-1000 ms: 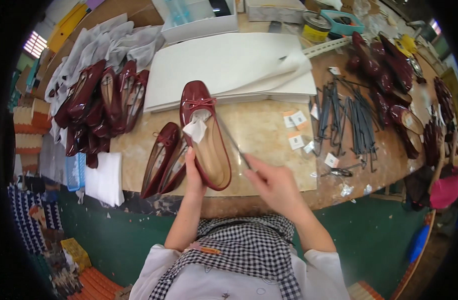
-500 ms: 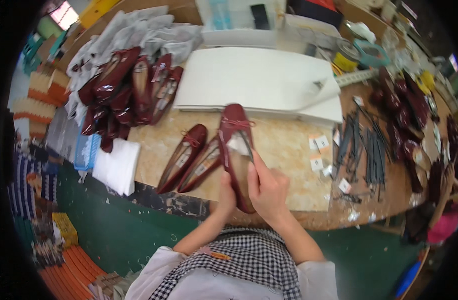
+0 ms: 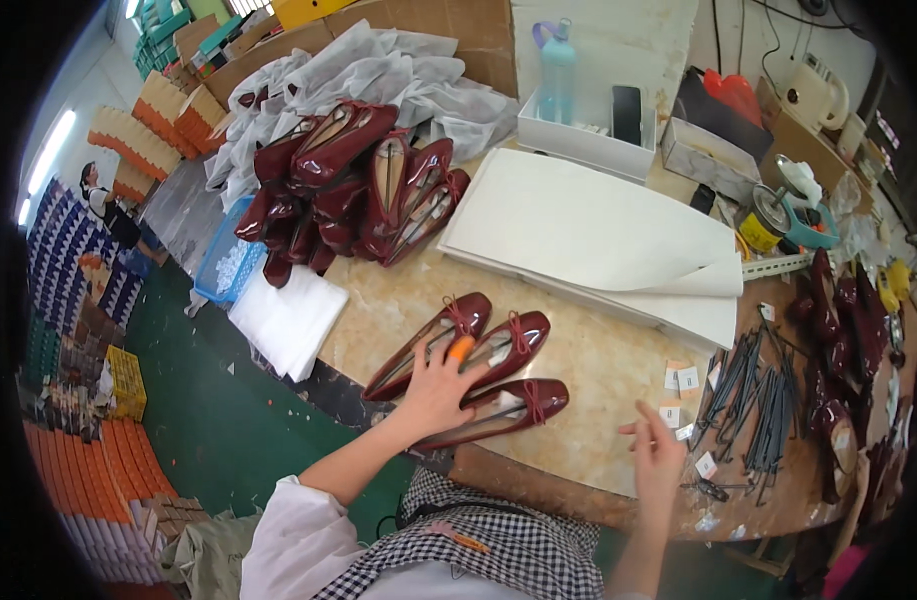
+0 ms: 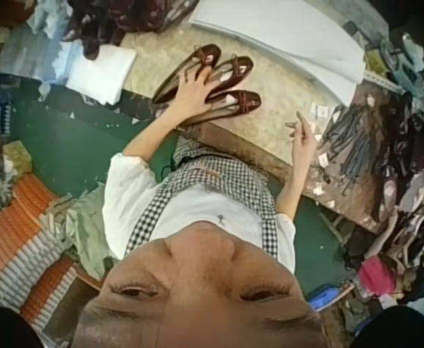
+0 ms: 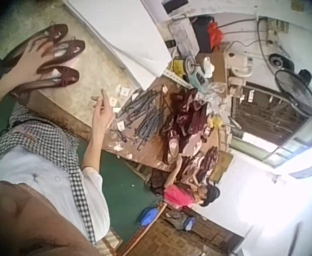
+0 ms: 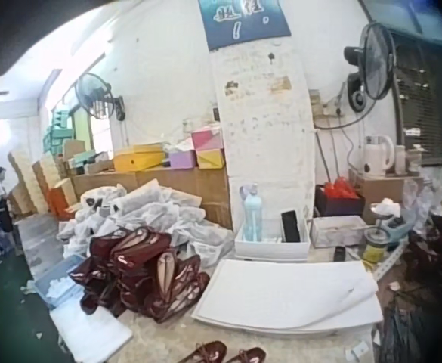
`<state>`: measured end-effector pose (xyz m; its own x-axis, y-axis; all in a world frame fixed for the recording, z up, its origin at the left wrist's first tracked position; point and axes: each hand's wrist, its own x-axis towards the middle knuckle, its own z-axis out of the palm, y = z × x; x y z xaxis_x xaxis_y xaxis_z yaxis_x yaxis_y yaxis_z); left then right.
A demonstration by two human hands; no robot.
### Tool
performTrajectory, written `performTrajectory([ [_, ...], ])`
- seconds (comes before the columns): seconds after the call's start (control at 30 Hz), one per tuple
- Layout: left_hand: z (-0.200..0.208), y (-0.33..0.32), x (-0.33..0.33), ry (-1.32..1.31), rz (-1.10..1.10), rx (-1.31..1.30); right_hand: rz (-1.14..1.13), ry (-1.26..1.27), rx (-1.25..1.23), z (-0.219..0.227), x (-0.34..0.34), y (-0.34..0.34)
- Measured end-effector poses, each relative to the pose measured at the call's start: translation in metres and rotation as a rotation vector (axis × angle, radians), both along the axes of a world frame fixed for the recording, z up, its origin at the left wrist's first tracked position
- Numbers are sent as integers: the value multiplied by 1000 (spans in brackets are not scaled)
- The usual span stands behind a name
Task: The person cleans the interior of maroon patent leather flats using a white cloth. They repeatedly pick up shoes, wipe the insoles, and place them back on the table. The person also handles white tissue paper and shoe boxes, preparing them for packaging.
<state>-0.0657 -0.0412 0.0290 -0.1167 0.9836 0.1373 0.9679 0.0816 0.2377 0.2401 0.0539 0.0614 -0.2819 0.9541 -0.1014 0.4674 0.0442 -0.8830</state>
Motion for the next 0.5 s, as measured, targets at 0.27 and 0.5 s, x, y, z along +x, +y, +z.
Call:
performTrajectory([
  [0.27,84,60,-37,82,-138,241,61,-143,67,-12,4,-9],
  [0.5,163,245,-109,659,149,406,-33,-224,166,-15,65,-17],
])
